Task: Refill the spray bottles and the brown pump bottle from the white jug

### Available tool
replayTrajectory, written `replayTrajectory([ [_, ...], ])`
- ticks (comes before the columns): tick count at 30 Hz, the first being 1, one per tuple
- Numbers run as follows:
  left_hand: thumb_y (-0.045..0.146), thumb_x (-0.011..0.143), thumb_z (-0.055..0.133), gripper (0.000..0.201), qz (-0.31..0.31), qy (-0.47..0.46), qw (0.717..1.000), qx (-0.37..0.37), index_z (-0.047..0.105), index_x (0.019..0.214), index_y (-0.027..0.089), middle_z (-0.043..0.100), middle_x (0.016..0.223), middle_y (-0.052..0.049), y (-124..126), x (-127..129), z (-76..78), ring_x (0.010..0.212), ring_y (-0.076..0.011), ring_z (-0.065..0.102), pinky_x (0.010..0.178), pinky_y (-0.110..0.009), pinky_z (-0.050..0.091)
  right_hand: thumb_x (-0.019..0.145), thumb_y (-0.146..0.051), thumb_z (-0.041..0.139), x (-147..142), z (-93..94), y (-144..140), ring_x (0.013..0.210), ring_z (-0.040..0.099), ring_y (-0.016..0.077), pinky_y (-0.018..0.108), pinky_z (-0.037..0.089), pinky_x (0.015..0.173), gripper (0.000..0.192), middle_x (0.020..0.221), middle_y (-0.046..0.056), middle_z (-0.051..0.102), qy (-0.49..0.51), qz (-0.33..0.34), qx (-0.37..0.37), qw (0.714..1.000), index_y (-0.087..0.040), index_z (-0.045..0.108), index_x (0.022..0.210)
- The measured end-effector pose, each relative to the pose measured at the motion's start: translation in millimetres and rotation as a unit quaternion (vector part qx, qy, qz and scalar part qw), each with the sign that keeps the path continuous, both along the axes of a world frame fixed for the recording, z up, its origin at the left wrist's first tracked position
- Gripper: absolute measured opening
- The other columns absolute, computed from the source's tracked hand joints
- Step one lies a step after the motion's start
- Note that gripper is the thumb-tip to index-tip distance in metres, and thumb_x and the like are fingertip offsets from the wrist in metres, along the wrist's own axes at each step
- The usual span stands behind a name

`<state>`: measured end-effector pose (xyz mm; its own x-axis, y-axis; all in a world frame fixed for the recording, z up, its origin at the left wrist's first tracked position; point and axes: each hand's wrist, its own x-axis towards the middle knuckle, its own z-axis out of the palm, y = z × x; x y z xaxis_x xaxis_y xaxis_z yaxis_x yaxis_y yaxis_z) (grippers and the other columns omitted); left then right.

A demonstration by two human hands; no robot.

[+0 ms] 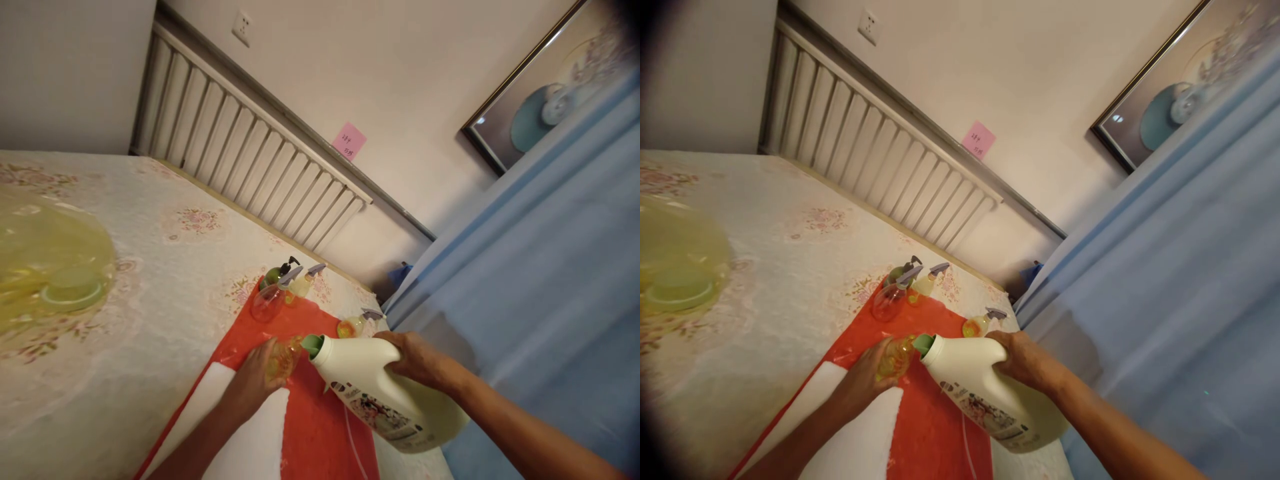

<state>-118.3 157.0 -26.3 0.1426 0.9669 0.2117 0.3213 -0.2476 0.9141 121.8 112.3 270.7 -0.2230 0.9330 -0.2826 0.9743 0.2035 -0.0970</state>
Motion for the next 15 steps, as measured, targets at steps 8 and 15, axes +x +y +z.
replayTrajectory([
  [8,0.031,0.068,0.065,0.082,0.0,0.006,1.0,-0.005,0.033,0.142,0.014,0.046,0.144,-0.016,0.9,0.9,-1.4,0.135,-0.0295,0.04,0.113,-0.045,0.033,0.065,-0.012,0.054,-1.3,0.9,-0.4,0.081,0.063,0.018,0.023,0.045,0.066,0.031,0.087,-0.001,0.07,0.002,-0.004,-0.002,1.0,-0.022,0.063,0.093],
  [15,0.03,0.068,0.065,0.079,0.004,0.001,1.0,0.005,0.035,0.14,0.017,0.048,0.143,-0.015,0.4,0.6,-2.3,0.134,-0.0293,0.043,0.112,-0.045,0.034,0.066,-0.011,0.054,-0.5,0.5,0.0,0.079,0.064,0.0174,0.023,0.045,0.066,0.032,0.087,0.0,0.071,-0.001,0.005,0.004,1.0,-0.022,0.063,0.094],
])
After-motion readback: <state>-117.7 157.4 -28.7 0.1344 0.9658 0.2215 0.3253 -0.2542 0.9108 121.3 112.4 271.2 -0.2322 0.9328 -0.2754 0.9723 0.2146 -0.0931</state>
